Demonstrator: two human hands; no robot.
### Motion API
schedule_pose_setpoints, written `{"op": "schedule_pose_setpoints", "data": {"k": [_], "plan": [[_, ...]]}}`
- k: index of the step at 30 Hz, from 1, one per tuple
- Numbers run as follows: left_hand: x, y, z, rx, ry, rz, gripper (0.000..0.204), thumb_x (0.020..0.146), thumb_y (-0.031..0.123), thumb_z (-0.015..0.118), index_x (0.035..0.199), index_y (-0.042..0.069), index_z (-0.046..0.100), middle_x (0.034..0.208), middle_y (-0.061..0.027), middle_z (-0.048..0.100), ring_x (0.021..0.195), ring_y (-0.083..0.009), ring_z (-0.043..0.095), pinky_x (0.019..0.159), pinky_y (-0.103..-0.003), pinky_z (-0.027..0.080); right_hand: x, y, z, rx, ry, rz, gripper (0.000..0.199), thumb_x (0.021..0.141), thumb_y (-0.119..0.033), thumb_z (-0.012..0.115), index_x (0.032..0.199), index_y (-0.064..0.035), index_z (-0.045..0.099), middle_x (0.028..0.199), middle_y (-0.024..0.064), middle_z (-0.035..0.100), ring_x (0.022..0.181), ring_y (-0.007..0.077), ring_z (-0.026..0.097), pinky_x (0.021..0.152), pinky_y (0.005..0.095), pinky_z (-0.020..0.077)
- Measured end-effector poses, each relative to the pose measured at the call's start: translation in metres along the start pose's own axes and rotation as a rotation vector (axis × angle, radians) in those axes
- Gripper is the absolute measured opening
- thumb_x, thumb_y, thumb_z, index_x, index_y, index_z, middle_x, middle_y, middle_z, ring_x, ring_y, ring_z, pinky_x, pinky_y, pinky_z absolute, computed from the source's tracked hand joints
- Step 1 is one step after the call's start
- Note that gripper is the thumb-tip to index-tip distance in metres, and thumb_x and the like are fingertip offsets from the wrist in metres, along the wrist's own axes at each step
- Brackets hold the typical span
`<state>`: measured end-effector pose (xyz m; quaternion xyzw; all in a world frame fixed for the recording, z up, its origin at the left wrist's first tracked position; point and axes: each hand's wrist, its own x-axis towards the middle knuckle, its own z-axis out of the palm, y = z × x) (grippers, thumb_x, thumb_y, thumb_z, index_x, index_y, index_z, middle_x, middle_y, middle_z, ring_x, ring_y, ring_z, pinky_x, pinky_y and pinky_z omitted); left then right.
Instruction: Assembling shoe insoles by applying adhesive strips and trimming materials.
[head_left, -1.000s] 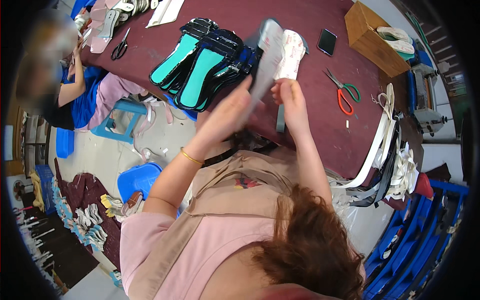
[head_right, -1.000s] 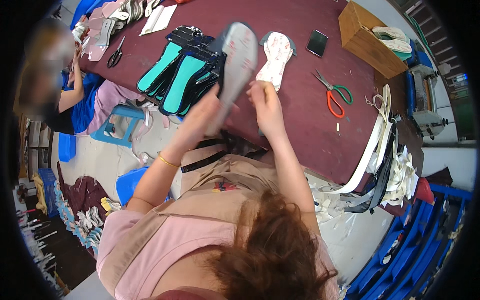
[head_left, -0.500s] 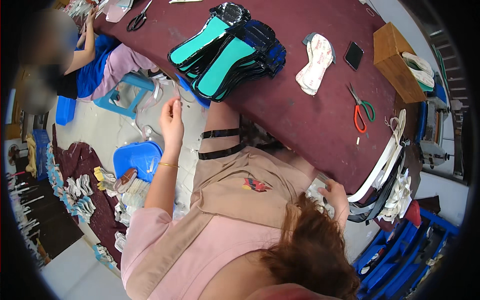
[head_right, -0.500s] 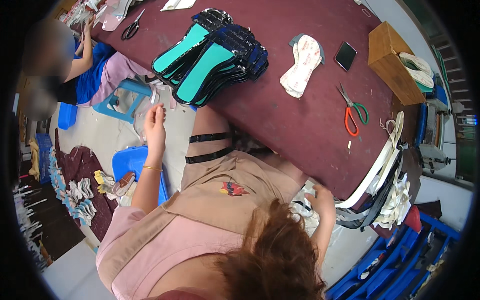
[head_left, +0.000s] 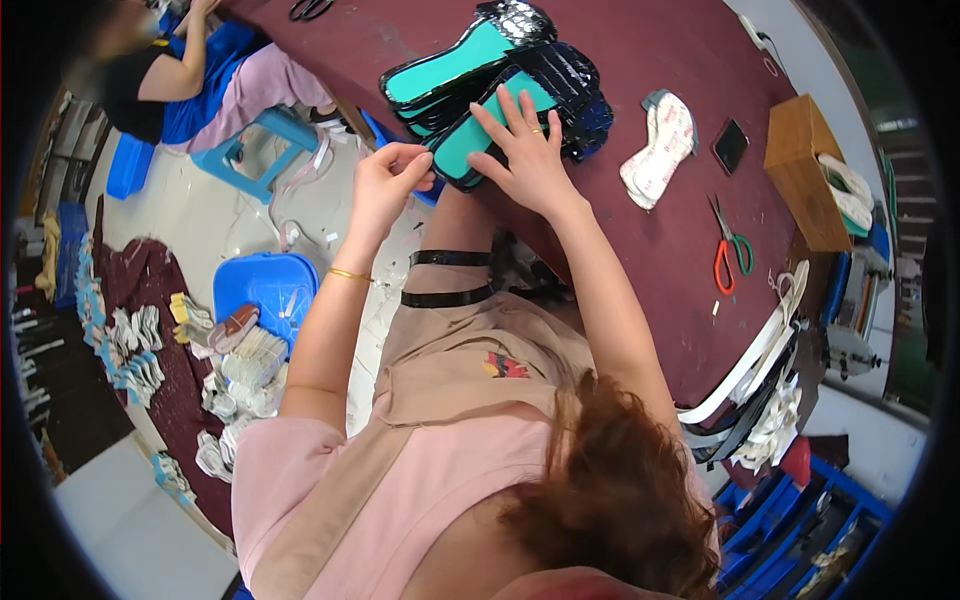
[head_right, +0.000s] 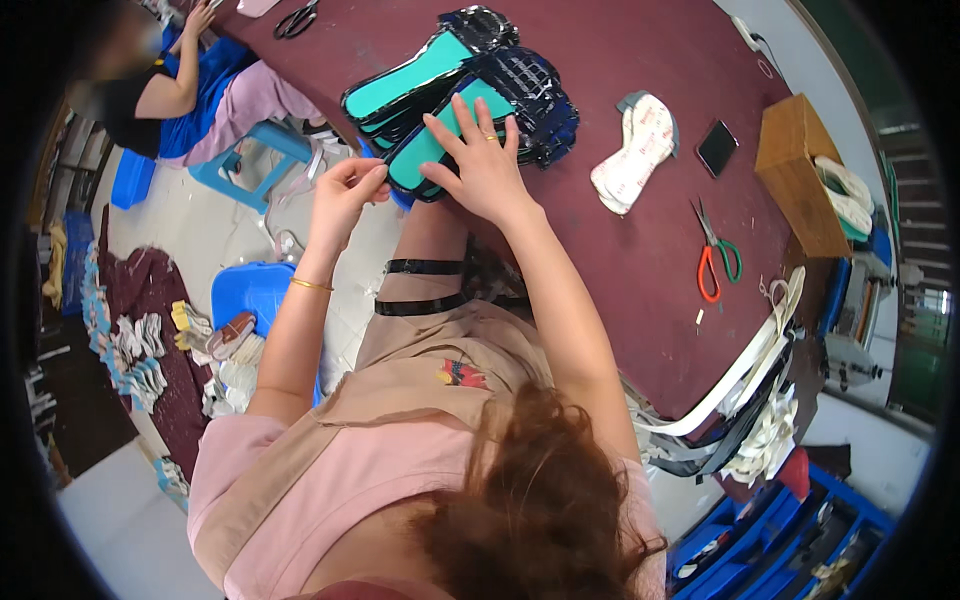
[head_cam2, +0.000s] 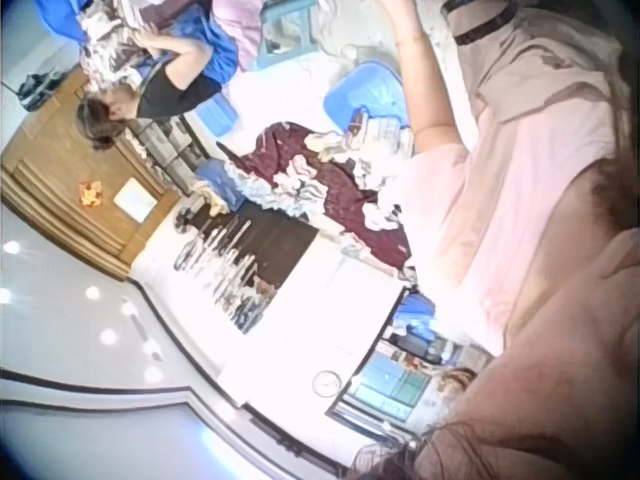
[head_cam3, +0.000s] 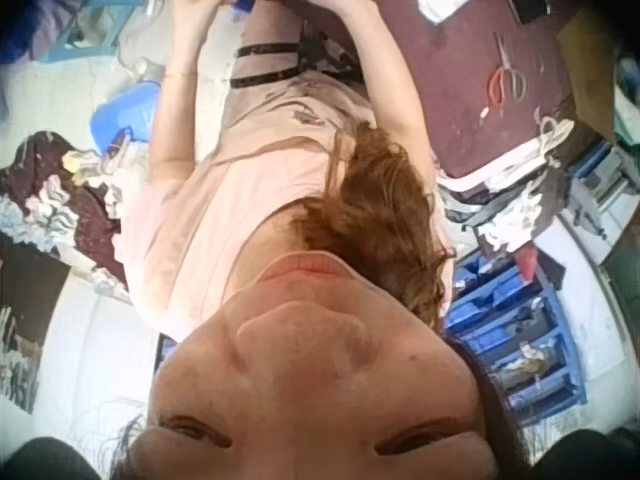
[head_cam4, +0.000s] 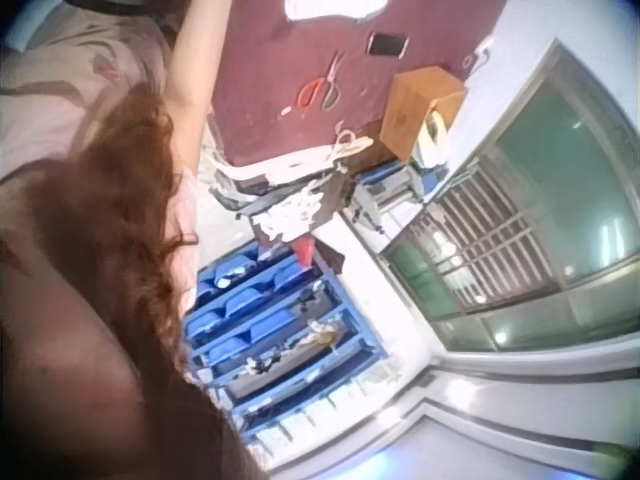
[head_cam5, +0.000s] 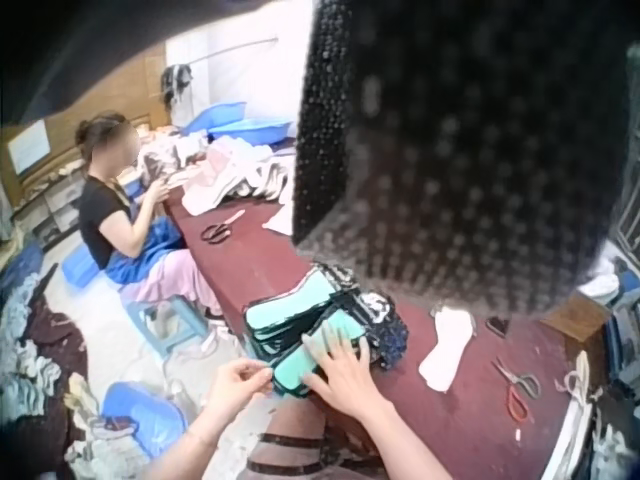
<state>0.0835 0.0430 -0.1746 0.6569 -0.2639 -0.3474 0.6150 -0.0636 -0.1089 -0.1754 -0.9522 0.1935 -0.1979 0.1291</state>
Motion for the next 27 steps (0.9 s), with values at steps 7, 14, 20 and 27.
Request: {"op": "schedule_pose_setpoints", "data": {"k": [7, 14, 20, 27], "plan": [[0.004, -0.015, 0.005, -0.024, 0.136, 0.035, 0.019, 0.085, 0.012, 0.062, 0.098, -0.001, 0.059, 0.078, -0.0036, 0.061, 0.067, -0.0098, 0.058, 0.066, -0.024, 0.05, 0.006, -0.006, 0.019, -0.017, -0.024, 0.09, 0.059, 0.086, -0.058, 0.044, 0.138, -0.0289, 0.039, 0.15, 0.0131, 0.02, 0.139, 0.0325, 0.013, 0.107, 0.0558, 0.0004], [-0.014, -0.032, 0.016, -0.192, 0.068, 0.173, 0.052, 0.077, -0.002, 0.066, 0.124, 0.002, 0.046, 0.104, -0.001, 0.044, 0.089, -0.0065, 0.045, 0.077, -0.02, 0.047, 0.007, -0.005, 0.017, 0.012, -0.029, 0.082, 0.059, 0.086, -0.057, 0.046, 0.137, -0.0277, 0.04, 0.149, 0.0138, 0.021, 0.139, 0.033, 0.013, 0.107, 0.0562, -0.0009], [-0.01, -0.036, 0.021, -0.242, 0.092, 0.138, 0.05, 0.075, -0.003, 0.067, 0.121, 0.002, 0.047, 0.101, -0.0005, 0.044, 0.086, -0.0057, 0.044, 0.075, -0.019, 0.046, 0.006, -0.004, 0.02, 0.026, -0.016, 0.074, 0.06, 0.086, -0.057, 0.045, 0.137, -0.0275, 0.04, 0.149, 0.014, 0.021, 0.139, 0.0336, 0.012, 0.107, 0.0565, -0.0015], [-0.003, -0.051, -0.002, -0.76, 0.051, -0.148, 0.041, 0.079, 0.001, 0.062, 0.118, 0.006, 0.05, 0.101, -0.0029, 0.054, 0.095, -0.0074, 0.052, 0.078, -0.023, 0.045, 0.008, -0.001, 0.018, 0.021, -0.008, 0.072, 0.059, 0.086, -0.058, 0.046, 0.137, -0.0283, 0.041, 0.149, 0.0137, 0.022, 0.138, 0.0333, 0.014, 0.107, 0.0568, -0.0003]]}}
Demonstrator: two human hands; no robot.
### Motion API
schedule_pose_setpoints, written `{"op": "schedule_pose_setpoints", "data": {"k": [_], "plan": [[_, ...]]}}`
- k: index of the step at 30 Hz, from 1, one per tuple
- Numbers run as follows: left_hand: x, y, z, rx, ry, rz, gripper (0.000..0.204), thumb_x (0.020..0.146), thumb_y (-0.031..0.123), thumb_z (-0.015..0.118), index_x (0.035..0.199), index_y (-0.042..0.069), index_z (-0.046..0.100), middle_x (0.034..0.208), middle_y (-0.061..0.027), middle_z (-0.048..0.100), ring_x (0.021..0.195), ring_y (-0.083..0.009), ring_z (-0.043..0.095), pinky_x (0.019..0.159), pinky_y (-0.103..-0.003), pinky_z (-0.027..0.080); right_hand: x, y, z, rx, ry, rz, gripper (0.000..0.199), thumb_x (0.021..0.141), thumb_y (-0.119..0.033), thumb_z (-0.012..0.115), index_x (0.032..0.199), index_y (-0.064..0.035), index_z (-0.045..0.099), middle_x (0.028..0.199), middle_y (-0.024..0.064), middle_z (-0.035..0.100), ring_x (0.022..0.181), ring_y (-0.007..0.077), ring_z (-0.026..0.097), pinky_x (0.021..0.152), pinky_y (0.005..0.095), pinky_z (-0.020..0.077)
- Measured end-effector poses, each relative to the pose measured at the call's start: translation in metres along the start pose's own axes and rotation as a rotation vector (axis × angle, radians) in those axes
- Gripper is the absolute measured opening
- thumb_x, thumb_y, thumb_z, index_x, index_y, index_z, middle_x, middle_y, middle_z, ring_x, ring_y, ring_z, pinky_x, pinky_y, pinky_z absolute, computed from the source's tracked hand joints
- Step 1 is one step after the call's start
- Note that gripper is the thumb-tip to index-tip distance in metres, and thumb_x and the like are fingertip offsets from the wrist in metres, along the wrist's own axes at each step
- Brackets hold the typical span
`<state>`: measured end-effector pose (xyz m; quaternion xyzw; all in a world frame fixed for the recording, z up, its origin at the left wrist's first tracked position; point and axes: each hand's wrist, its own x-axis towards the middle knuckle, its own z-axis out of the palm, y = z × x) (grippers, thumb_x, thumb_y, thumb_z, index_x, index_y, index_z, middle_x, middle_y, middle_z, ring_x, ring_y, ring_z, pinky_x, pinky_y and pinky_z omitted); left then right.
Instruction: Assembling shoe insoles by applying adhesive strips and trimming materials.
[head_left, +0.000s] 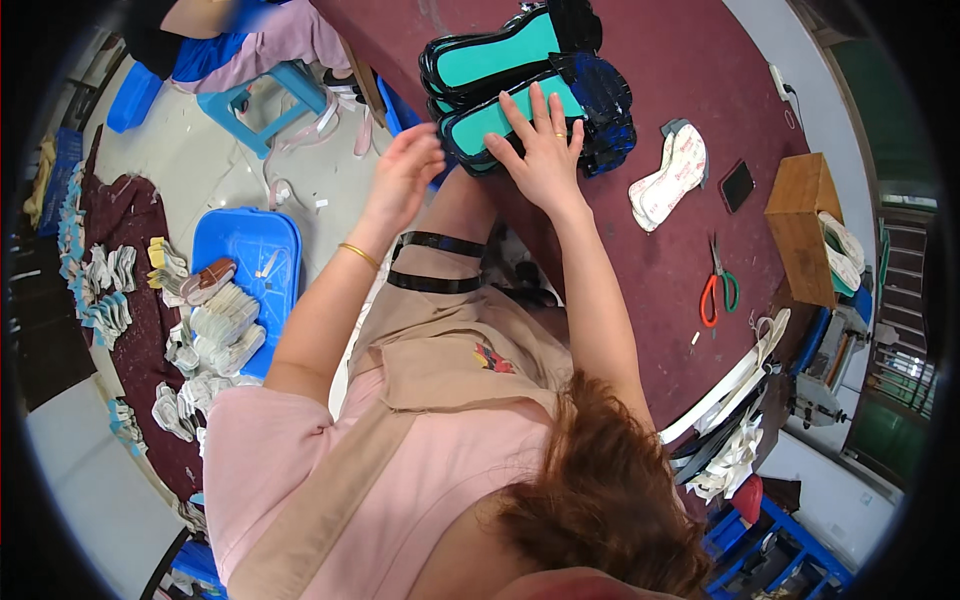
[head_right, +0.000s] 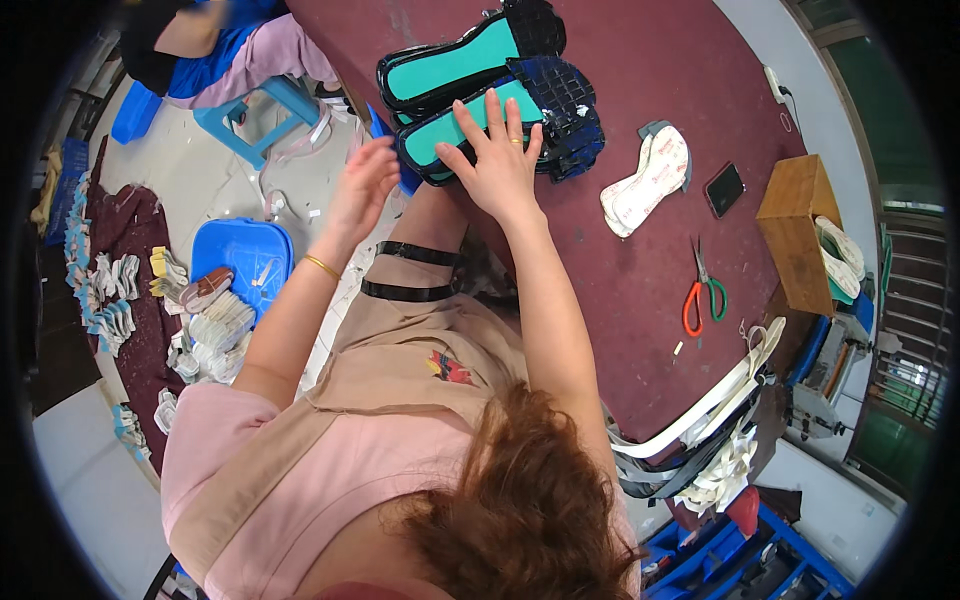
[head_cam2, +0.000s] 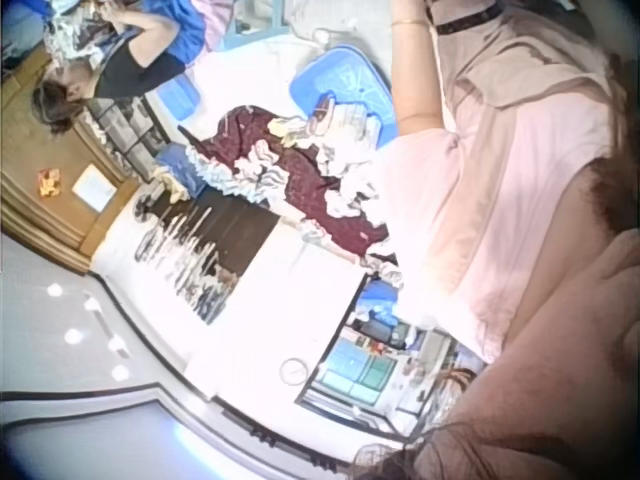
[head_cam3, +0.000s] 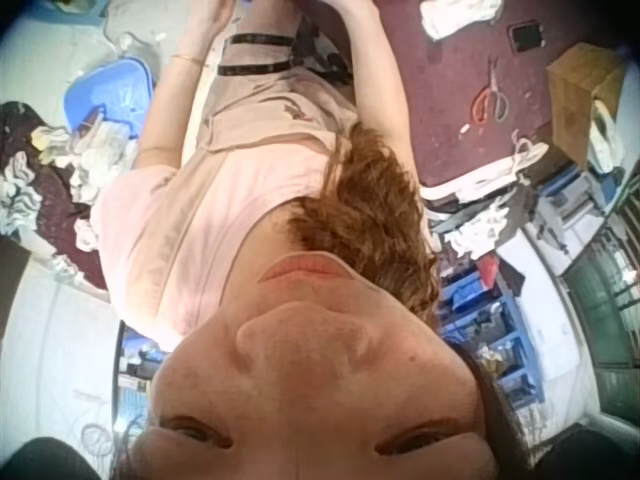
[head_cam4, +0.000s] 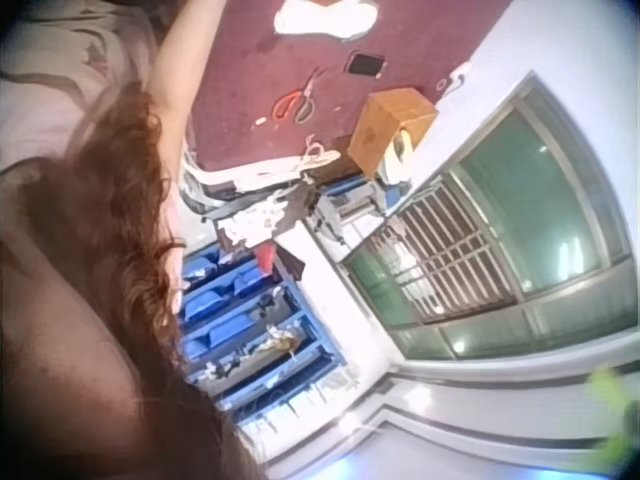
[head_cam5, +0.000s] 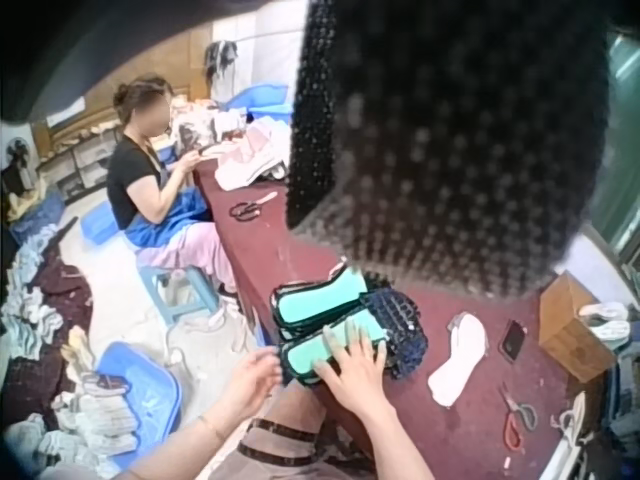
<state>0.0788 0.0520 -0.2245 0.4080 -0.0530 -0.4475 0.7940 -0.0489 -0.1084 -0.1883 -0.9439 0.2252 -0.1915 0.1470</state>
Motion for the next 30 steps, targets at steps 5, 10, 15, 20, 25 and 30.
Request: {"op": "schedule_pose_setpoints", "data": {"k": [5, 10, 15, 20, 25, 30], "plan": [[-0.031, -0.045, -0.134, 1.465, -0.288, 0.109, 0.052, 0.072, 0.001, 0.053, 0.124, 0.005, 0.049, 0.12, -0.011, 0.056, 0.116, -0.0252, 0.05, 0.099, -0.034, 0.037, 0.009, -0.01, -0.018, -0.034, -0.063, -0.004, 0.06, 0.083, -0.056, 0.051, 0.134, -0.0264, 0.044, 0.146, 0.0143, 0.029, 0.137, 0.0321, 0.019, 0.105, 0.0564, 0.0107], [-0.055, -0.032, -0.123, 1.734, -0.299, -0.061, 0.024, 0.076, 0.019, 0.063, 0.097, 0.007, 0.063, 0.089, -0.01, 0.064, 0.094, -0.0268, 0.056, 0.092, -0.039, 0.04, 0.005, -0.018, -0.029, 0.4, 0.46, -0.034, 0.024, 0.082, -0.01, 0.061, 0.104, -0.0029, 0.06, 0.1, 0.0153, 0.06, 0.091, 0.0319, 0.058, 0.081, 0.0392, 0.0429], [-0.065, 0.046, 0.004, 1.665, -0.644, 0.489, 0.014, 0.077, 0.024, 0.068, 0.084, 0.012, 0.066, 0.084, -0.0031, 0.063, 0.088, -0.019, 0.055, 0.09, -0.038, 0.035, -0.065, -0.082, -0.026, 0.573, 0.075, -0.21, 0.048, 0.079, -0.011, 0.064, 0.124, -0.0025, 0.049, 0.101, 0.0177, 0.061, 0.091, 0.0361, 0.058, 0.082, 0.0373, 0.0444], [-0.051, 0.078, 0.073, 1.318, -0.828, 0.112, 0.017, 0.079, 0.025, 0.07, 0.084, 0.008, 0.066, 0.068, -0.0006, 0.061, 0.063, -0.0072, 0.052, 0.06, -0.026, 0.042, -0.136, -0.059, -0.106, 0.659, -0.018, 0.606, 0.014, 0.076, -0.011, 0.069, 0.085, 0.0003, 0.067, 0.066, 0.0038, 0.06, 0.062, 0.0074, 0.053, 0.057, 0.0236, 0.0427], [-0.017, 0.098, 0.083, 0.911, -0.883, -0.35, 0.02, 0.081, 0.02, 0.067, 0.091, 0.003, 0.063, 0.064, 0.006, 0.055, 0.05, 0.0001, 0.043, 0.043, -0.016, 0.03, -0.349, 0.04, -0.259, 0.069, 0.737, 0.858, 0.016, 0.085, -0.008, 0.062, 0.099, 0.0006, 0.061, 0.09, 0.0049, 0.061, 0.085, 0.0126, 0.055, 0.079, 0.026, 0.0445], [0.029, 0.115, 0.037, 0.326, -0.825, -0.28, 0.024, 0.08, 0.006, 0.056, 0.101, -0.005, 0.052, 0.064, -0.0056, 0.056, 0.048, -0.0053, 0.049, 0.044, -0.019, 0.039, -0.484, -0.039, -0.352, -0.354, 1.08, 1.025, 0.037, 0.079, -0.029, 0.072, 0.091, 0.0037, 0.062, 0.078, 0.0132, 0.063, 0.06, 0.0236, 0.054, 0.059, 0.0347, 0.0477]]}}
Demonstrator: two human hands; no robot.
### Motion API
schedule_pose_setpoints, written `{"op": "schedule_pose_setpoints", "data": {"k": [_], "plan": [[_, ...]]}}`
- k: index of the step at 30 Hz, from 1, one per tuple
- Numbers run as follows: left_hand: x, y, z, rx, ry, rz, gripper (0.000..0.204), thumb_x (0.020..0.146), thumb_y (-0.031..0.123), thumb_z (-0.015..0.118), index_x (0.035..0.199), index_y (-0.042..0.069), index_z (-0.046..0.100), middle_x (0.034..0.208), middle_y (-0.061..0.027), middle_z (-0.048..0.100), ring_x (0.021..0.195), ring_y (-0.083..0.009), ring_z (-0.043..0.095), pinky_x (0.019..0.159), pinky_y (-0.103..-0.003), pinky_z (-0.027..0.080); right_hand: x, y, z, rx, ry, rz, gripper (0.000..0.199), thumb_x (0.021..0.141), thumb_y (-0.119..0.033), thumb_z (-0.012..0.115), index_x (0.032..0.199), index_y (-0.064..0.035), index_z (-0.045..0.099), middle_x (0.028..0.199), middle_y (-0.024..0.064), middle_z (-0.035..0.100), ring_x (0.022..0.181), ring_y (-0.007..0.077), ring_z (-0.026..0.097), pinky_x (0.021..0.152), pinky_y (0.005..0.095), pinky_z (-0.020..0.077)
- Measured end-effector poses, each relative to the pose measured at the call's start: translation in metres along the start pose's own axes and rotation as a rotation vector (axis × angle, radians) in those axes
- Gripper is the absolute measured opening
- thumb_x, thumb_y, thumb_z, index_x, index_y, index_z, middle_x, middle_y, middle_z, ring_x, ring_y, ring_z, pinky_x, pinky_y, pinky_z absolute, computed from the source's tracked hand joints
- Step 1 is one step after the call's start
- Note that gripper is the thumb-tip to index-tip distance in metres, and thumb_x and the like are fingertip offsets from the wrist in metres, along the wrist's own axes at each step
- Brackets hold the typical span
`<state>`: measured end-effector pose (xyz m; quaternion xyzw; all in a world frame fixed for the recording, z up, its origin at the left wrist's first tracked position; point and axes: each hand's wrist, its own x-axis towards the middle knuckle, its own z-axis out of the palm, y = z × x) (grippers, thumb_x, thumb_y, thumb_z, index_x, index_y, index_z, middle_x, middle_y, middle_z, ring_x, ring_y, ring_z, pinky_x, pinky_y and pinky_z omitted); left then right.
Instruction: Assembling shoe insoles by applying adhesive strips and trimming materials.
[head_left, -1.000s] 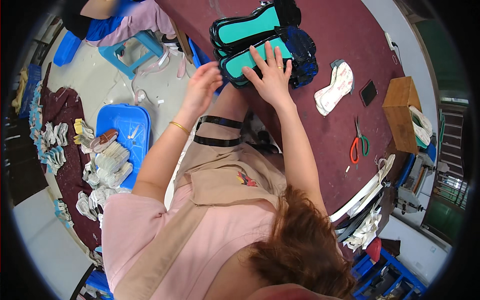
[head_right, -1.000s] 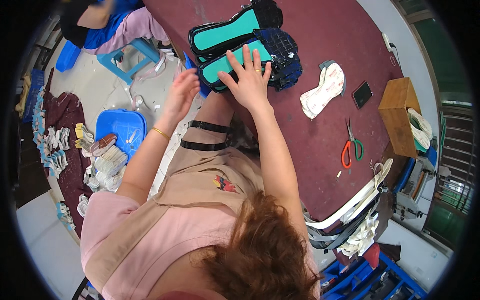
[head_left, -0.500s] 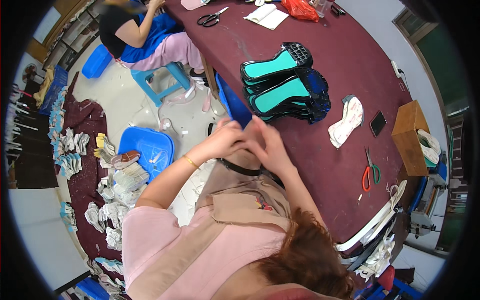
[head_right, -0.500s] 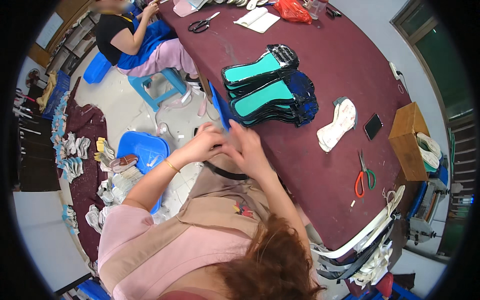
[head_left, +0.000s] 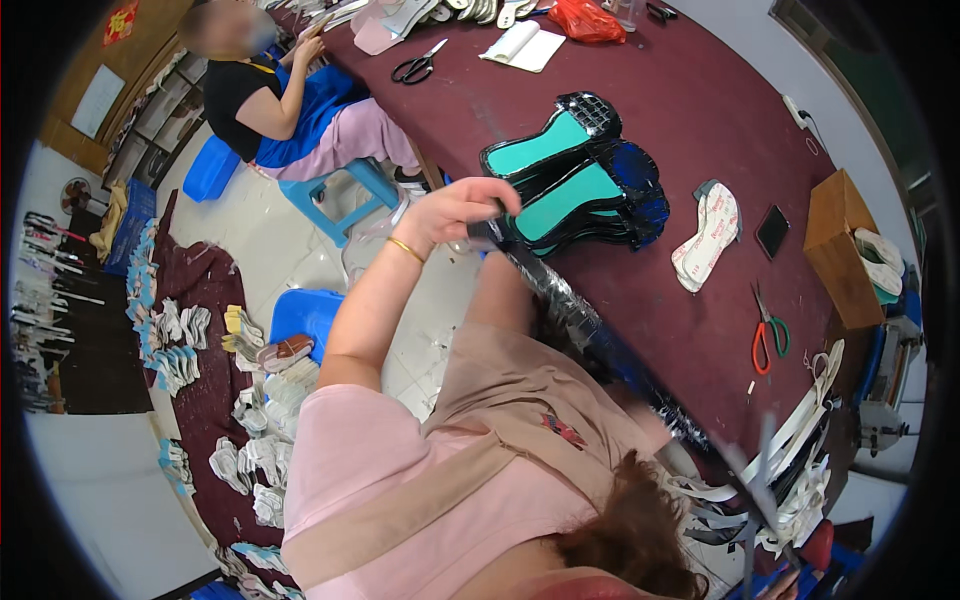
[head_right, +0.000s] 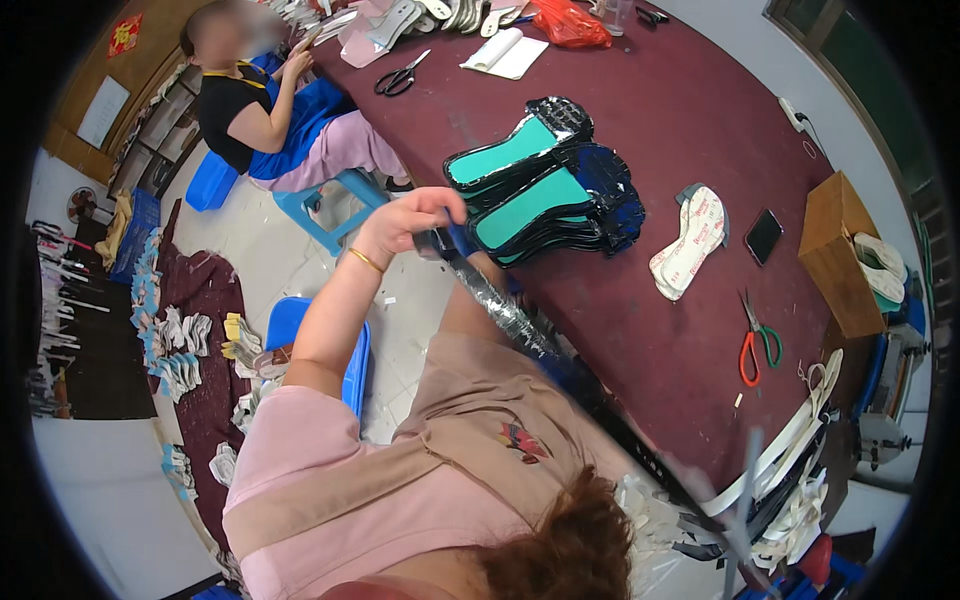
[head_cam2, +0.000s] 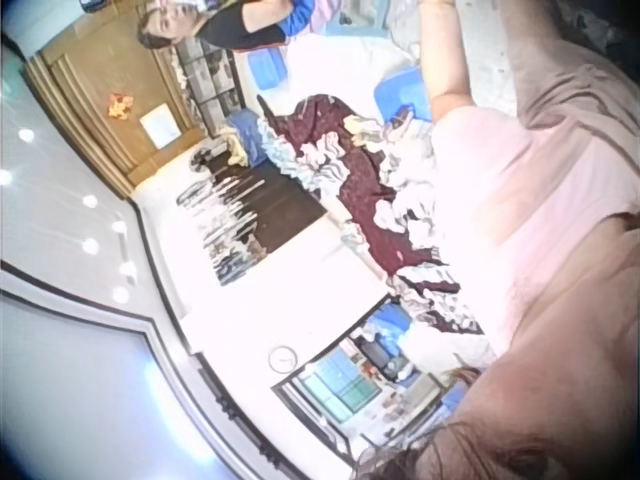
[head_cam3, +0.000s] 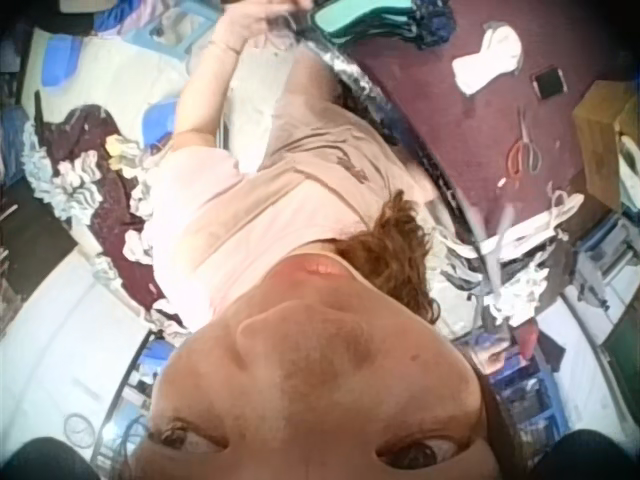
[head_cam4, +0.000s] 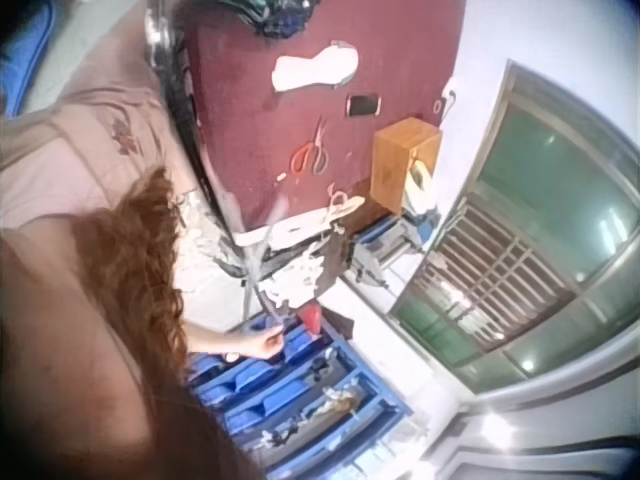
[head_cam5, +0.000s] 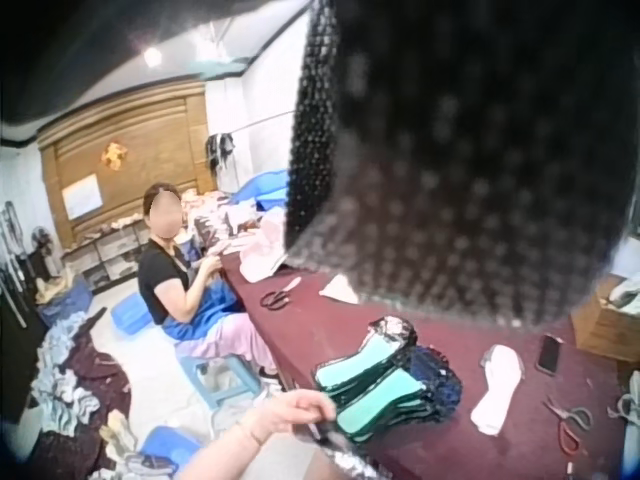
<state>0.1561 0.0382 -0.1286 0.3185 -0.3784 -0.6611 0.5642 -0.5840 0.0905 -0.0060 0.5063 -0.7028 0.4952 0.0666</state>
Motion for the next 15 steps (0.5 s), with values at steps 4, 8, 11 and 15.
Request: {"op": "schedule_pose_setpoints", "data": {"k": [4, 8, 11, 15], "plan": [[-0.025, 0.011, -0.023, -0.077, -0.059, 0.125, 0.025, 0.08, 0.014, 0.062, 0.095, -0.002, 0.05, 0.068, -0.0063, 0.055, 0.056, -0.0117, 0.054, 0.054, -0.027, 0.046, -0.039, 0.027, -0.027, -0.555, 0.145, -0.104, 0.04, 0.076, -0.033, 0.075, 0.084, 0.0042, 0.064, 0.075, 0.0155, 0.065, 0.063, 0.0263, 0.057, 0.061, 0.0354, 0.0478], [-0.041, 0.008, -0.019, -0.471, -0.132, 0.449, 0.015, 0.085, 0.014, 0.056, 0.094, 0.003, 0.051, 0.071, -0.0052, 0.053, 0.058, -0.0158, 0.053, 0.062, -0.035, 0.05, -0.061, 0.055, 0.037, -0.883, -0.293, -0.024, 0.042, 0.079, -0.036, 0.069, 0.093, 0.0036, 0.063, 0.087, 0.0175, 0.064, 0.079, 0.0292, 0.06, 0.073, 0.0388, 0.0475], [-0.047, 0.01, 0.025, -0.642, 0.083, 0.554, 0.032, 0.089, 0.003, 0.044, 0.121, -0.001, 0.045, 0.1, -0.0072, 0.058, 0.096, -0.0192, 0.058, 0.088, -0.035, 0.046, -0.072, -0.033, 0.151, -0.742, -0.863, -0.154, 0.048, 0.083, -0.027, 0.065, 0.117, 0.0049, 0.054, 0.113, 0.0227, 0.057, 0.105, 0.0334, 0.055, 0.092, 0.0393, 0.0412], [-0.008, -0.021, 0.093, 0.086, 0.4, 0.167, 0.03, 0.088, 0.011, 0.055, 0.116, -0.002, 0.054, 0.115, -0.0128, 0.058, 0.104, -0.0152, 0.056, 0.086, -0.028, 0.044, -0.152, -0.185, 0.264, 0.416, -1.252, -0.237, 0.03, 0.081, -0.01, 0.065, 0.109, -0.001, 0.06, 0.107, 0.0127, 0.061, 0.092, 0.0221, 0.063, 0.077, 0.0301, 0.0498]]}}
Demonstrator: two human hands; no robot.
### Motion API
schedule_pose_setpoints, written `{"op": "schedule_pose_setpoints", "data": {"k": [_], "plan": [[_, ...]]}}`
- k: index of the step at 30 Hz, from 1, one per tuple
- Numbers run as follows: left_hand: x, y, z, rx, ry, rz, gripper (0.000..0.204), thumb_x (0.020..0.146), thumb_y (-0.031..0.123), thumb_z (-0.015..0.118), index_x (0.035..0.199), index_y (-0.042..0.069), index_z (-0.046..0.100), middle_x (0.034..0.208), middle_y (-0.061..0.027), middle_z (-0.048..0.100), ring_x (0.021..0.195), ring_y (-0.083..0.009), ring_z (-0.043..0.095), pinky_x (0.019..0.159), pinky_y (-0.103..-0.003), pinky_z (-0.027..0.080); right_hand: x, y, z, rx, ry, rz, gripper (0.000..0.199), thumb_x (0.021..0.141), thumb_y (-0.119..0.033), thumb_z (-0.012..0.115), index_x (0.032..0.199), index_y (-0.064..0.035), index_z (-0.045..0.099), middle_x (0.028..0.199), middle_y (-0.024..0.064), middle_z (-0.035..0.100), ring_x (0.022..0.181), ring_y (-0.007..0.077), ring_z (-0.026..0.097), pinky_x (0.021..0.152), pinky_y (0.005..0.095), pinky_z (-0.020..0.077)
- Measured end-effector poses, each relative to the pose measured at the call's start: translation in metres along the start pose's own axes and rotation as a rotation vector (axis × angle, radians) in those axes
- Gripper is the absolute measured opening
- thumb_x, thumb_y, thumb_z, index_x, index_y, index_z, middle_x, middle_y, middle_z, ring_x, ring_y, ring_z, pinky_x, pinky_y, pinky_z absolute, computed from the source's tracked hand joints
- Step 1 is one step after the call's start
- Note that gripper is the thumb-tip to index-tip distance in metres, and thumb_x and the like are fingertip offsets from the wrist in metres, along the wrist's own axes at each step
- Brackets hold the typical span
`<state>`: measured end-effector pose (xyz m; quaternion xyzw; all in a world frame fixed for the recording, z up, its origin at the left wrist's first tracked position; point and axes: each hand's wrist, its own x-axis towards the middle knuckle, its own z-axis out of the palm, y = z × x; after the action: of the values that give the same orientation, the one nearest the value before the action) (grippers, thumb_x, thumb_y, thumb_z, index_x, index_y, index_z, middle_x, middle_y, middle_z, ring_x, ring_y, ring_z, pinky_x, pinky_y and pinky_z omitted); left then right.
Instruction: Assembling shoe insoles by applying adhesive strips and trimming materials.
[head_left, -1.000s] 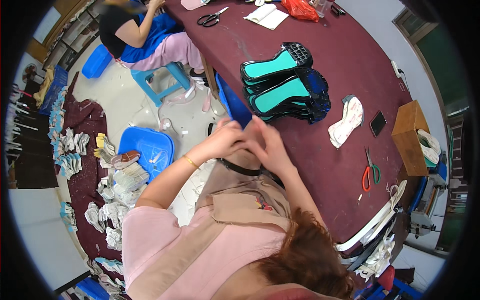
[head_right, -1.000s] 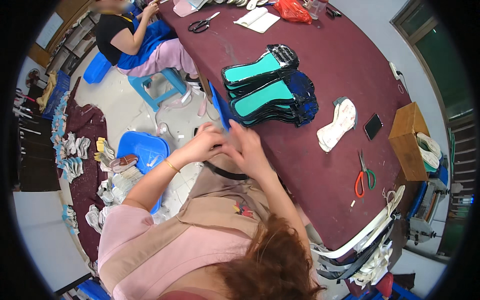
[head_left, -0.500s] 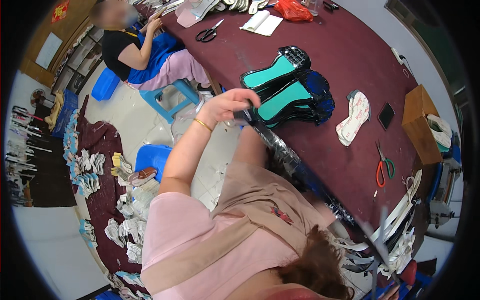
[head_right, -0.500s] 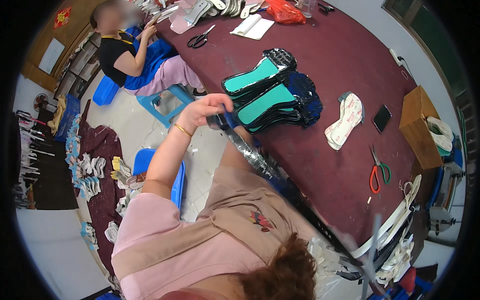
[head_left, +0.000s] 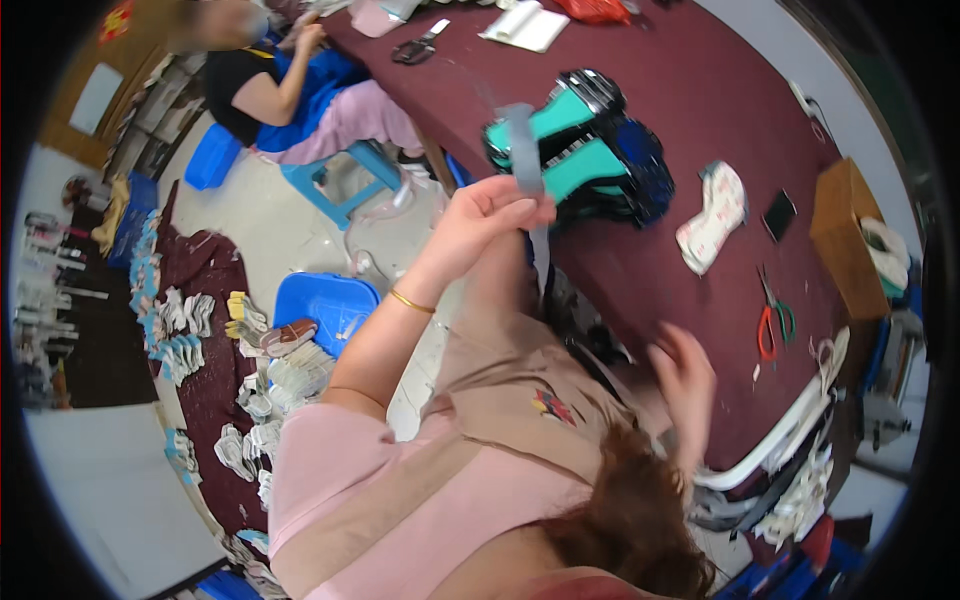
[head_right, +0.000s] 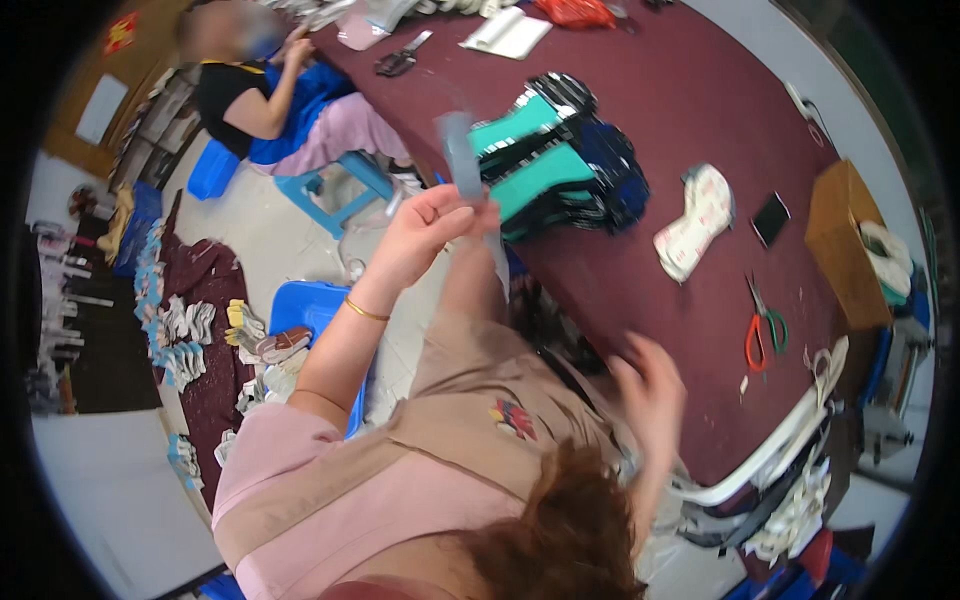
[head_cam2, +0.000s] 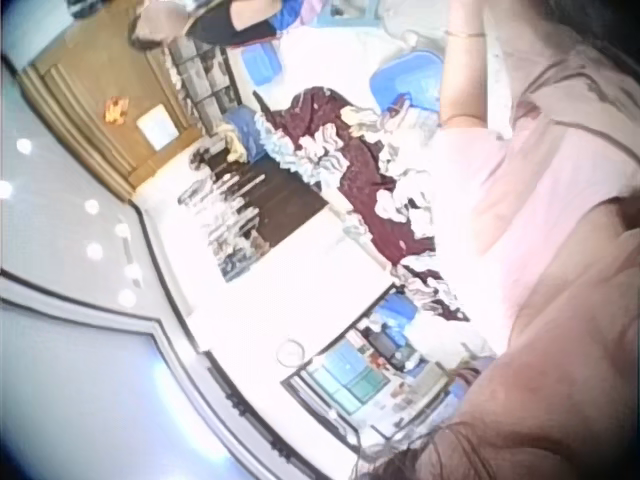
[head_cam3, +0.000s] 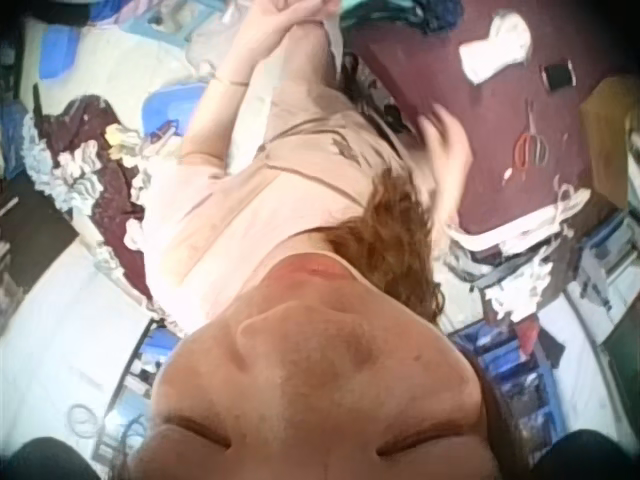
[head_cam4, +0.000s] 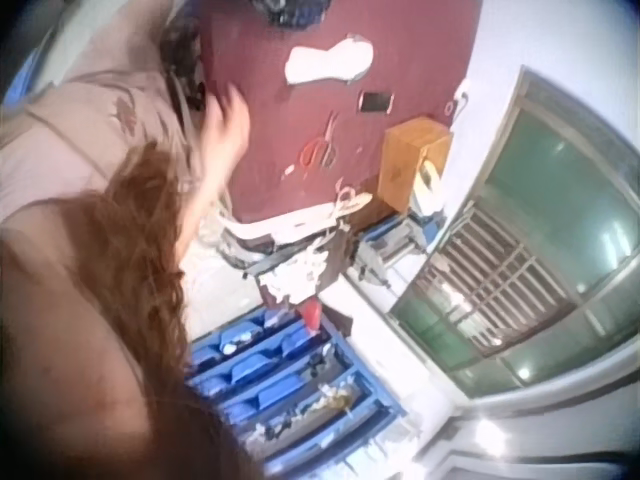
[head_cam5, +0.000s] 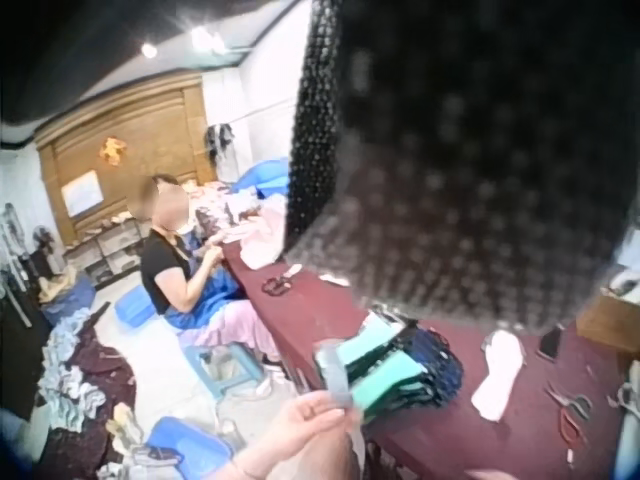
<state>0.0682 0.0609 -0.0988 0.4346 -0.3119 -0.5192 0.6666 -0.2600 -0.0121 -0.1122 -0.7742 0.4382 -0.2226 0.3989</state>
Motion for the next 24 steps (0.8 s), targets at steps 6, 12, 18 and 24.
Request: {"op": "schedule_pose_setpoints", "data": {"k": [6, 12, 18, 24], "plan": [[-0.021, -0.033, 0.061, 0.536, 0.179, 0.134, 0.016, 0.087, 0.015, 0.061, 0.086, 0.0, 0.067, 0.082, -0.0031, 0.057, 0.068, -0.0061, 0.05, 0.055, -0.019, 0.036, 0.067, -0.083, 0.061, 0.604, -0.085, -0.192, 0.02, 0.086, -0.011, 0.062, 0.101, 0.0025, 0.06, 0.086, 0.0024, 0.06, 0.074, 0.0076, 0.057, 0.065, 0.0199, 0.045], [-0.01, -0.045, 0.083, 0.241, 0.003, 0.152, 0.012, 0.087, 0.009, 0.061, 0.095, -0.001, 0.063, 0.082, 0.0011, 0.055, 0.085, -0.008, 0.054, 0.073, -0.021, 0.044, 0.056, -0.068, 0.041, 0.749, -0.034, -0.018, 0.01, 0.085, -0.007, 0.062, 0.09, 0.0012, 0.061, 0.075, -0.0002, 0.061, 0.065, 0.0027, 0.054, 0.058, 0.0199, 0.0441], [0.014, -0.049, 0.101, 0.428, -0.055, 0.181, 0.02, 0.086, 0.002, 0.058, 0.105, -0.001, 0.063, 0.092, -0.0049, 0.065, 0.072, -0.0087, 0.059, 0.063, -0.02, 0.048, 0.049, -0.051, 0.039, 0.482, 0.218, -0.059, 0.012, 0.082, -0.008, 0.063, 0.086, 0.0006, 0.057, 0.075, 0.0049, 0.057, 0.062, 0.01, 0.054, 0.056, 0.0241, 0.0441], [0.011, -0.058, 0.114, 0.759, -0.171, 0.469, 0.029, 0.081, -0.003, 0.057, 0.109, 0.002, 0.063, 0.097, -0.0118, 0.063, 0.073, -0.0165, 0.062, 0.062, -0.024, 0.049, 0.048, -0.05, 0.031, 0.366, 0.286, -0.096, 0.009, 0.082, -0.006, 0.06, 0.082, 0.002, 0.057, 0.074, 0.0115, 0.058, 0.06, 0.0189, 0.059, 0.055, 0.0292, 0.046]]}}
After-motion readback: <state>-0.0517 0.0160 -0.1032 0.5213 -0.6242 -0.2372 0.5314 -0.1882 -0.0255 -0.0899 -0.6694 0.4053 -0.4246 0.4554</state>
